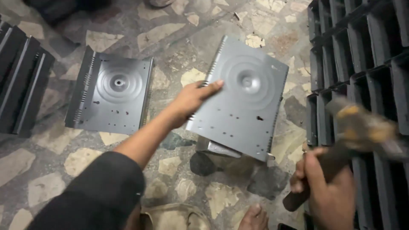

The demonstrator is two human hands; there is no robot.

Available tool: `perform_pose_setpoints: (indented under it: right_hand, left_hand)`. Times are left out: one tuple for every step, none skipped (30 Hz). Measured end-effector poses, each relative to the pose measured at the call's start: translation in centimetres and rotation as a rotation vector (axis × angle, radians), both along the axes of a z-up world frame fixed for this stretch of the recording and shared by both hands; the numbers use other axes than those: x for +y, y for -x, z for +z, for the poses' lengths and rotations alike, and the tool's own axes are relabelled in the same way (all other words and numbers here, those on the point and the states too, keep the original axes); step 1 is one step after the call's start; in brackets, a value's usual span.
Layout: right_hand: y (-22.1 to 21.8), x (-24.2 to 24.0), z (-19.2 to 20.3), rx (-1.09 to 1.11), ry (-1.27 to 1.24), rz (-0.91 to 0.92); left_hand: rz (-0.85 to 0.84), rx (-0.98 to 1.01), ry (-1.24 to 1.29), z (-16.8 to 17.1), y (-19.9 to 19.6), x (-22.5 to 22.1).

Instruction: The person hammers small metal pins into a metal plate to assemble an electronic component housing.

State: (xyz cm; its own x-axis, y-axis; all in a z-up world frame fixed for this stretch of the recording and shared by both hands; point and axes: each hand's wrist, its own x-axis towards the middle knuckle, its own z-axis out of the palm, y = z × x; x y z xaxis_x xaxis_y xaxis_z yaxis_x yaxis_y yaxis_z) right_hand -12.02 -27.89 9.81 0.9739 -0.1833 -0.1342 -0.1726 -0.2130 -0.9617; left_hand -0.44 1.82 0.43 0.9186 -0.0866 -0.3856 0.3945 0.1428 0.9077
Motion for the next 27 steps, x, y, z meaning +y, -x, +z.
perform_pose_setpoints:
  right_hand:
    - [-1.1,-0.6,-1.4,0.0,-0.001,-0.002]
    - [-2.1,-1.2,-2.8,0.072,0.154,0.013]
    - [-3.3,-1.7,-4.2,0.144,0.307,0.032]
    - [-4.6,-2.5,-6.6,0.145,0.304,0.033]
    - [-5.9,-3.4,-9.0,0.058,0.601,0.117]
    - [-7.2,-4.2,-11.5,-0.032,0.898,0.203]
    - [-8.0,-4.4,-13.2,-0.033,0.896,0.202]
    - [-8.8,-4.6,-14.9,-0.076,1.01,0.239]
    - [-9.4,-4.8,-16.7,-0.113,1.123,0.28]
    - [-9.5,-4.3,-17.1,-0.107,1.122,0.282]
    - [-9.8,-3.6,-17.5,-0.177,1.205,0.333]
    - [-10.0,-2.9,-17.9,-0.248,1.286,0.385]
    - [-10.5,-3.0,-19.5,-0.248,1.286,0.378]
    - [-11.0,-3.1,-21.1,-0.441,1.174,0.448]
    - [-11.2,-3.4,-22.8,-0.624,1.055,0.516]
    - [-11.8,-4.1,-26.5,-0.618,1.057,0.513]
    - [-12.5,-4.9,-30.2,-0.279,0.758,0.454]
    - [-13.1,-5.6,-33.8,0.05,0.45,0.385]
    - [-13.4,-5.9,-35.0,0.054,0.453,0.383]
    - [-13.7,-6.3,-36.1,0.036,0.407,0.34]
    - [-14.1,-6.5,-37.3,0.015,0.358,0.297]
    - [-14.3,-6.4,-37.2,0.015,0.358,0.294]
    - [-14.7,-6.3,-37.2,0.0,0.325,0.265]
    - [-15.1,-6.2,-37.1,-0.015,0.293,0.236]
    - [-14.5,-5.1,-34.1,-0.013,0.293,0.237]
    - [-14.0,-4.0,-31.1,0.038,0.671,0.28]
    - [-13.5,-2.9,-28.1,0.09,1.049,0.313]
  left_hand:
    - [-0.002,0.0,-0.001,0.5,0.2,0.7]
    - [-0.019,0.056,-0.023,1.0,0.5,1.4]
    - [-0.034,0.112,-0.046,1.6,0.8,2.2]
    - [-0.033,0.112,-0.049,1.5,0.9,2.8]
    - [-0.06,0.085,-0.026,1.4,1.1,3.3]
    - [-0.087,0.058,-0.003,1.3,1.2,3.9]
    - [-0.088,0.057,-0.005,1.9,1.4,4.0]
    - [-0.099,0.101,-0.068,2.5,1.6,4.1]
    - [-0.111,0.151,-0.129,3.0,2.0,4.2]
    - [-0.112,0.156,-0.129,3.1,2.3,4.1]
    - [-0.153,0.11,-0.155,3.3,2.5,4.2]
    - [-0.194,0.064,-0.18,3.5,2.6,4.2]
    - [-0.198,0.06,-0.183,2.9,2.6,4.1]
    - [-0.233,0.053,-0.164,2.4,2.6,4.1]
    - [-0.27,0.052,-0.142,1.7,2.8,4.0]
    - [-0.275,0.054,-0.141,1.8,2.9,3.7]
    - [-0.192,0.11,-0.084,1.8,3.0,3.4]
    - [-0.108,0.165,-0.028,1.9,3.2,3.2]
    - [-0.111,0.168,-0.025,2.1,3.4,2.9]
    - [-0.056,0.173,-0.034,2.4,3.6,2.7]
    - [-0.001,0.174,-0.046,2.7,3.8,2.6]
    - [-0.003,0.174,-0.047,2.6,3.7,2.5]
    - [0.016,0.154,-0.12,2.5,3.6,2.6]
    - [0.035,0.134,-0.193,2.4,3.5,2.6]
    - [0.037,0.136,-0.193,1.9,3.2,2.9]
    - [0.056,0.147,-0.255,1.5,2.8,3.2]
    - [0.072,0.156,-0.318,1.0,2.3,3.5]
